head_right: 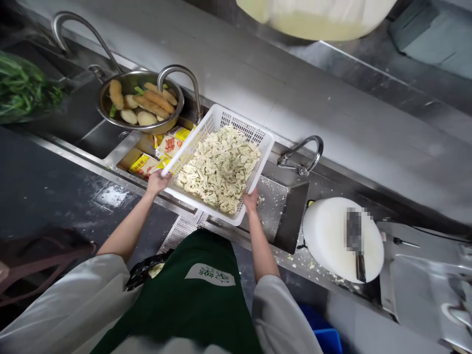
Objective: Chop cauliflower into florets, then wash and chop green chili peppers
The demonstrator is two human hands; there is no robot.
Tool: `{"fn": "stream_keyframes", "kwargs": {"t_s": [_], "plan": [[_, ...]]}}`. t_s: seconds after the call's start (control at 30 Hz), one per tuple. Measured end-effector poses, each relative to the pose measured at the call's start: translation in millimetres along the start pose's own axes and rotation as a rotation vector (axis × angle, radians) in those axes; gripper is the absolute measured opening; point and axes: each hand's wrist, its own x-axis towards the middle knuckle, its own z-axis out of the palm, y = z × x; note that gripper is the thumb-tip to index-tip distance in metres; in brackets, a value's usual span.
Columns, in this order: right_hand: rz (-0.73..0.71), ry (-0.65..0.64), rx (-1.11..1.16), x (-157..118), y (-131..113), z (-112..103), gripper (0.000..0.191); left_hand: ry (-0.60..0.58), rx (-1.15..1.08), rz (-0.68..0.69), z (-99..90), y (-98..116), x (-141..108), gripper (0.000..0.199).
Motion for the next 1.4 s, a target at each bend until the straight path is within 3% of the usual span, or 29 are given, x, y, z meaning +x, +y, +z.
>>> {"fn": "stream_keyframes", "kwargs": {"t_s": [0.07,0.27,0.5,0.67,0.73,0.8,0.87,1.0,1.13,1.23,1.4], "plan": [[0.018,-0.013,0.062,-7,0,0,0.074,-0.045,0.027,0.006,-3.2,-1,-9,0.034],[-0.074,-0.028,0.037,-50,16,-25,0.066,-0.085,0.19,0.035,-20.8,-30,-82,0.04],[-0.04,-0.058,0.091,-44,25,-38,0.066,-0.107,0.287,0.025,-27.3,-31,-75,0.045],[-0.027,-0.068,0.029,-55,48,-40,0.069,-0.162,0.374,-0.017,-32.1,-34,-98,0.044],[-0.025,-0.061,0.02,-58,59,-37,0.07,-0.083,0.455,0.115,-30.7,-17,-110,0.049],[-0.02,-0.055,0.027,-60,67,-33,0.07,-0.006,0.509,0.35,-21.0,12,-118,0.057],[-0.033,-0.05,0.052,-60,72,-30,0.069,-0.059,0.523,0.583,1.3,45,-120,0.059],[-0.087,-0.054,0.069,-59,75,-27,0.07,-0.404,0.58,0.815,76.2,95,-98,0.056],[-0.067,-0.038,0.064,-60,74,-25,0.071,-0.608,0.704,0.838,139.0,121,-45,0.068],[-0.094,0.009,0.086,-61,74,-22,0.069,-0.585,0.738,0.741,154.6,141,6,0.075],[-0.107,0.049,0.13,-64,70,-19,0.067,-0.472,0.724,0.453,165.8,178,87,0.082]]}}
